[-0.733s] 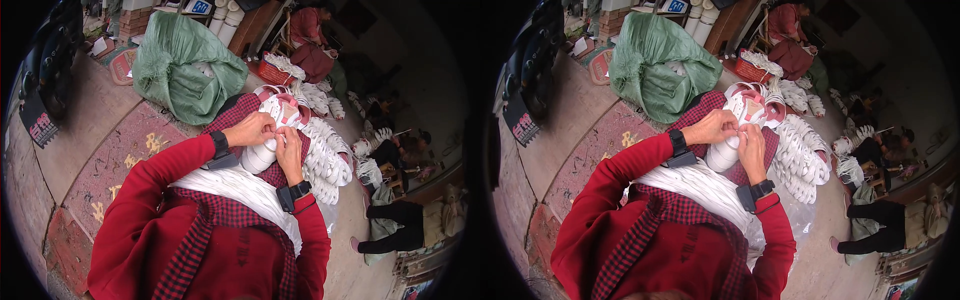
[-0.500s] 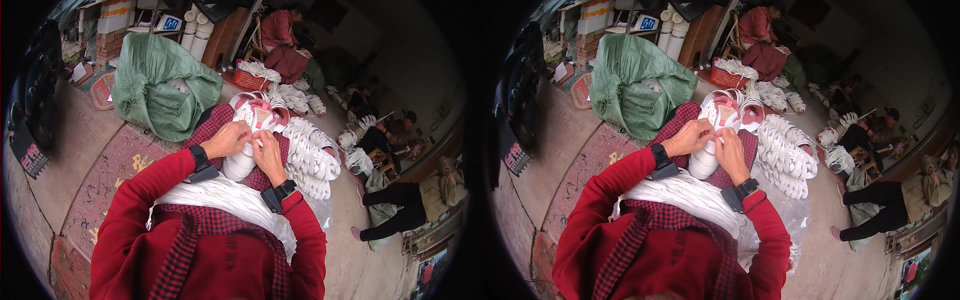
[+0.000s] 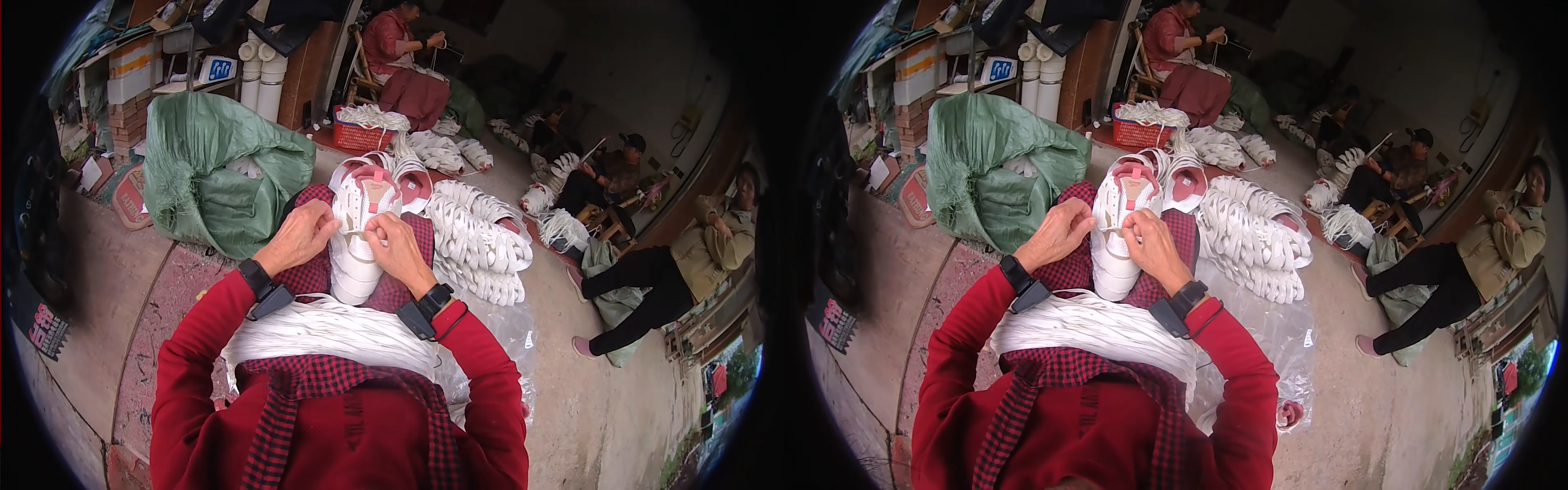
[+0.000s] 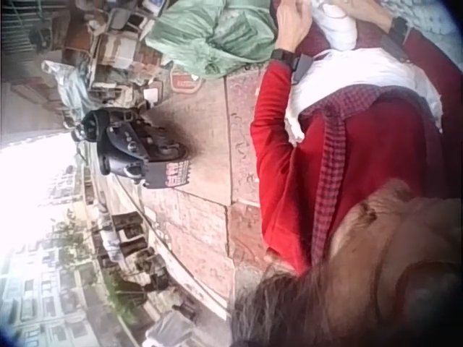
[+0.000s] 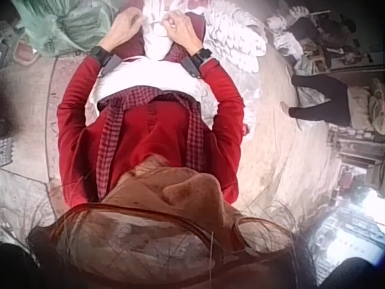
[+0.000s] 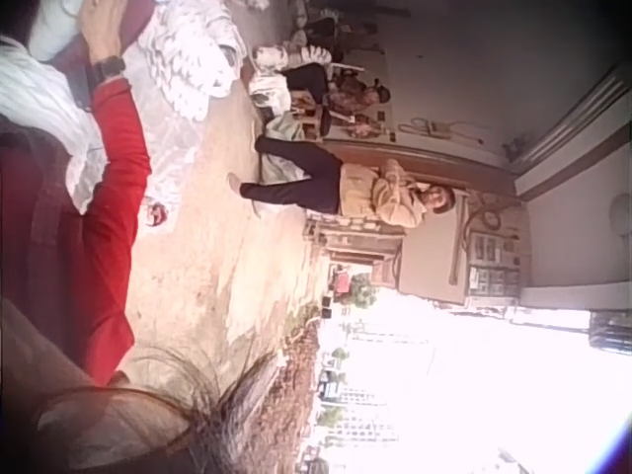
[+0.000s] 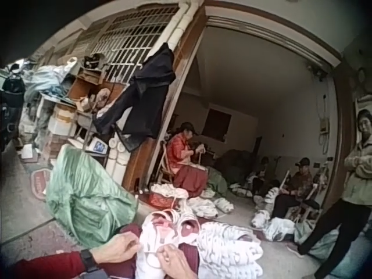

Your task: The recorder is lacing a white and pink Reebok shoe while sitting among a large pile of shoe components.

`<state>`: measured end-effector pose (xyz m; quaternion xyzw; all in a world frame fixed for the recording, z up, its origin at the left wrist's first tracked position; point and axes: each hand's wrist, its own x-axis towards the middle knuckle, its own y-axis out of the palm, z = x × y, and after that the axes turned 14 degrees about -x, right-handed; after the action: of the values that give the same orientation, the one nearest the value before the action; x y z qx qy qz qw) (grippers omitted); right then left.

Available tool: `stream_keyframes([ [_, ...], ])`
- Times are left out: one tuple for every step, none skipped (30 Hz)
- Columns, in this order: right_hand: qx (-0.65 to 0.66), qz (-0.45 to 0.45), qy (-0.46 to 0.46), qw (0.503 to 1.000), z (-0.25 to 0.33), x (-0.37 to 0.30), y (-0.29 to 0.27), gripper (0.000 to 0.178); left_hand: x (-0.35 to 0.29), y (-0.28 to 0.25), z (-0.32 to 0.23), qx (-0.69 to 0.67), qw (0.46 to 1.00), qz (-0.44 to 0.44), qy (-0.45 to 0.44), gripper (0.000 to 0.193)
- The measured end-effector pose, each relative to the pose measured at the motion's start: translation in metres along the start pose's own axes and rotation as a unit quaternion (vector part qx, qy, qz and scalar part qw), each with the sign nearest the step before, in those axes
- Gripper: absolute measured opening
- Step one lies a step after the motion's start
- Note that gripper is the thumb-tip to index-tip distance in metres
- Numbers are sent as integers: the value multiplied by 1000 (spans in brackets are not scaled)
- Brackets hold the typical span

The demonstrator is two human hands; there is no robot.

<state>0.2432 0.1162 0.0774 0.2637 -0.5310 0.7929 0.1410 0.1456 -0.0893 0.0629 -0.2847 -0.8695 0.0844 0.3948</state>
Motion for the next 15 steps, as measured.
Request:
stream_keyframes([
  [-11, -6, 8, 1000, -1, -1, 1, 12, 3, 7, -1, 10, 1000, 11, 2, 25],
  [7, -14, -2, 1000, -3, -2, 3, 12, 6, 14, -1, 40, 999, 25, 20, 35],
  [19, -27, -8, 999, -7, -2, 3, 12, 9, 18, -7, 85, 994, 46, 44, 39],
  [16, -29, -11, 999, -7, -1, 7, 12, 9, 22, -10, 109, 992, 58, 39, 40],
  [15, -32, -13, 999, -5, 2, 15, 11, 6, 20, -8, 136, 987, 68, 58, 34],
  [17, -42, -33, 998, -5, 5, 23, 12, 5, 21, -10, 127, 988, 61, 63, 29],
  [20, -51, -53, 997, -8, 7, 28, 14, 5, 22, -10, 126, 988, 69, 61, 28],
  [12, -38, -44, 998, -9, 9, 25, 14, 5, 24, -9, 136, 985, 64, 80, 26],
  [7, -25, -36, 999, -9, 10, 23, 14, 8, 25, -7, 102, 987, 66, 103, 25],
  [-5, -33, -28, 999, -10, 8, 22, 14, 9, 26, -5, 95, 989, 81, 75, 26],
  [-2, -34, -35, 999, -9, 10, 25, 14, 9, 20, -3, 94, 991, 88, 44, 27],
  [1, -35, -42, 999, -11, 10, 23, 14, 7, 14, -3, 87, 992, 85, 36, 29],
  [-4, -38, -43, 998, -13, 12, 20, 14, 5, 3, -4, 81, 993, 82, 26, 30],
  [3, -35, -33, 999, -12, 11, 18, 12, 0, -15, -8, 95, 994, 52, -13, 31],
  [8, -33, -21, 999, -11, 10, 14, 10, -4, -36, -9, 106, 993, 24, -50, 32],
])
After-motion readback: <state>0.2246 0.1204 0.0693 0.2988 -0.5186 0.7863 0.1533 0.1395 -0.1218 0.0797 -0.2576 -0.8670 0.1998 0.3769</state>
